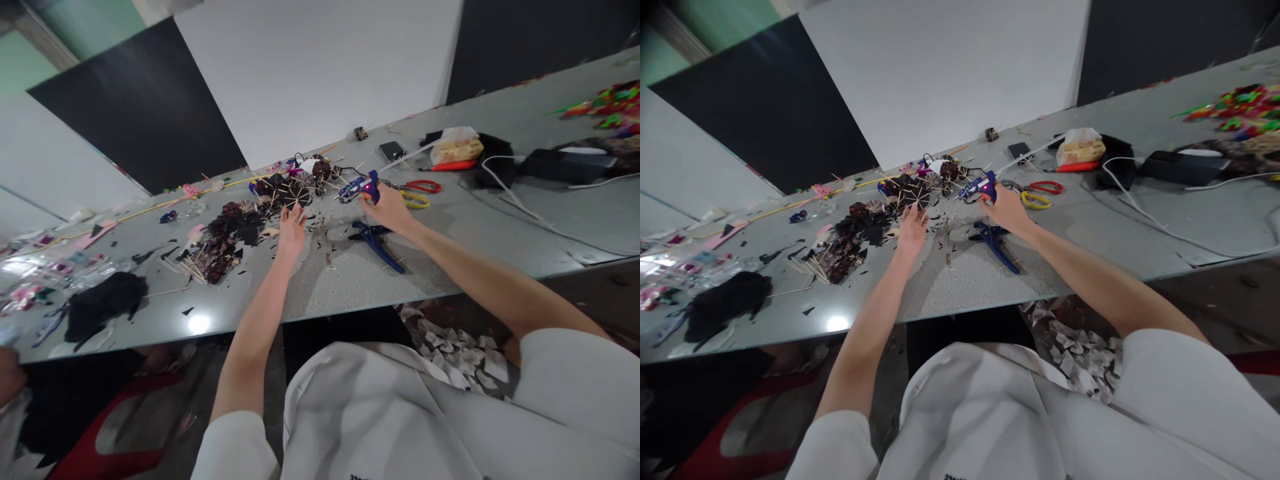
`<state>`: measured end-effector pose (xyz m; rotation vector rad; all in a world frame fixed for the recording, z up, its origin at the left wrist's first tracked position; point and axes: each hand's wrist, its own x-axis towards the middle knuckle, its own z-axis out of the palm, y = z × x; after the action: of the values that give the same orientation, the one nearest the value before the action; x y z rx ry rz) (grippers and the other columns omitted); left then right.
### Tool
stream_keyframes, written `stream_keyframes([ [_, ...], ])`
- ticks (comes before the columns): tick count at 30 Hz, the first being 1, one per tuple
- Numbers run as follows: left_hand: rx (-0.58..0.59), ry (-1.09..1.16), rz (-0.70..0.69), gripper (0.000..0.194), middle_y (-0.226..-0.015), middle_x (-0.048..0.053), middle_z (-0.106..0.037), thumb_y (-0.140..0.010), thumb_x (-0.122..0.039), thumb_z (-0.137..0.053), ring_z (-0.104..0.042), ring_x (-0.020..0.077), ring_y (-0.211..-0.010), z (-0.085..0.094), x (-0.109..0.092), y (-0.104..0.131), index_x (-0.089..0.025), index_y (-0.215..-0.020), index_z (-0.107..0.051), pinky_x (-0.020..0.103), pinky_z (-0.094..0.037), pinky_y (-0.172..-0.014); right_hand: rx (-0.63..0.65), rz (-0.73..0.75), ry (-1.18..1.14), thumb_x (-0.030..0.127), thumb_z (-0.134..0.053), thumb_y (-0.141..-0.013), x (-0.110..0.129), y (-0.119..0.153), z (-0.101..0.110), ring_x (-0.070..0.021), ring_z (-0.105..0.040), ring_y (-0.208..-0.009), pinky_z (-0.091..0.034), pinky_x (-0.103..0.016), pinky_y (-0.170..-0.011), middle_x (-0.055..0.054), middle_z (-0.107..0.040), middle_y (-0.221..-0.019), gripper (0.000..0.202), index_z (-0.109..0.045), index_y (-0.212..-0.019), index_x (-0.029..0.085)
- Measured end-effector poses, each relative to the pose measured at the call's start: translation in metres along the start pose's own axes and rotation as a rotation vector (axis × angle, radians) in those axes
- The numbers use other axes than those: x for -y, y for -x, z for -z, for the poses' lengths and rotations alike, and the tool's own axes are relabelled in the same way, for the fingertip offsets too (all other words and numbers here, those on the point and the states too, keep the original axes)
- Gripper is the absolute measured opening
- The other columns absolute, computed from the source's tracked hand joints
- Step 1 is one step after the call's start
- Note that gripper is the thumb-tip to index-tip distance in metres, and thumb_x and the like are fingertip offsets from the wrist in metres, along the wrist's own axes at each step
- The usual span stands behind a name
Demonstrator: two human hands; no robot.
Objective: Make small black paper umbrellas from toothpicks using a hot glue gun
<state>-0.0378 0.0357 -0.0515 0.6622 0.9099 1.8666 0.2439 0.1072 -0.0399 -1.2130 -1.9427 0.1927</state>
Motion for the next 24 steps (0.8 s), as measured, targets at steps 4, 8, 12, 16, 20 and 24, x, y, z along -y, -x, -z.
stream_keyframes([
  [4, 0.074, -0.097, -0.07, 0.063, -0.132, 0.005, -0.067, -0.074, -0.031, -0.093, -0.064, 0.0217, -0.131, -0.005, 0.005, 0.005, -0.032, -0.129, -0.061, 0.037, -0.053, -0.109, 0.09, -0.078, 0.16, 0.054, -0.061, -0.091, -0.018, -0.008, 0.007, -0.0374, -0.065, -0.095, -0.052, -0.051, -0.085, -0.018, -0.071, -0.101, 0.046, -0.063, -0.118, 0.016],
  [8, 0.163, -0.177, -0.148, 0.091, -0.145, 0.008, -0.062, -0.067, -0.039, -0.097, -0.061, 0.0253, -0.136, -0.011, 0.004, 0.012, -0.035, -0.147, -0.052, 0.044, -0.049, -0.116, 0.187, -0.068, 0.311, 0.053, -0.06, -0.089, -0.029, -0.008, 0.004, -0.0422, -0.059, -0.114, -0.045, -0.057, -0.1, -0.025, -0.065, -0.121, 0.052, -0.065, -0.119, 0.011],
  [12, 0.233, -0.31, -0.2, 0.105, -0.152, 0.011, -0.058, -0.066, -0.045, -0.098, -0.059, 0.0289, -0.138, -0.012, 0.002, 0.016, -0.038, -0.155, -0.043, 0.048, -0.05, -0.114, 0.212, -0.086, 0.445, 0.061, -0.058, -0.089, -0.028, -0.001, -0.003, -0.0476, -0.05, -0.125, -0.031, -0.068, -0.107, -0.028, -0.061, -0.128, 0.06, -0.067, -0.118, 0.009],
  [16, 0.311, -0.53, -0.246, 0.103, -0.152, 0.013, -0.057, -0.068, -0.05, -0.095, -0.06, 0.0315, -0.134, -0.011, 0.005, 0.017, -0.035, -0.155, -0.042, 0.046, -0.052, -0.108, 0.09, -0.085, 0.468, 0.069, -0.049, -0.093, -0.019, 0.004, -0.001, -0.0485, -0.045, -0.128, -0.024, -0.07, -0.108, -0.03, -0.057, -0.133, 0.07, -0.063, -0.123, 0.007],
  [20, 0.434, -0.684, -0.288, 0.101, -0.149, 0.013, -0.058, -0.065, -0.054, -0.095, -0.059, 0.0331, -0.135, -0.016, 0.007, 0.024, -0.035, -0.151, -0.046, 0.048, -0.049, -0.109, 0.061, 0.006, 0.211, 0.064, -0.046, -0.099, -0.002, 0.002, 0.004, -0.0401, -0.052, -0.122, -0.032, -0.059, -0.106, -0.022, -0.062, -0.127, 0.055, -0.063, -0.119, 0.016],
  [24, 0.496, -0.682, -0.282, 0.092, -0.152, 0.016, -0.055, -0.059, -0.049, -0.1, -0.054, 0.0361, -0.14, -0.026, 0.002, 0.039, -0.03, -0.139, -0.058, 0.05, -0.044, -0.114, 0.15, 0.194, -0.105, 0.061, -0.05, -0.101, 0.013, 0.006, 0.0, -0.0295, -0.061, -0.104, -0.038, -0.05, -0.102, -0.011, -0.067, -0.113, 0.042, -0.067, -0.109, 0.024],
])
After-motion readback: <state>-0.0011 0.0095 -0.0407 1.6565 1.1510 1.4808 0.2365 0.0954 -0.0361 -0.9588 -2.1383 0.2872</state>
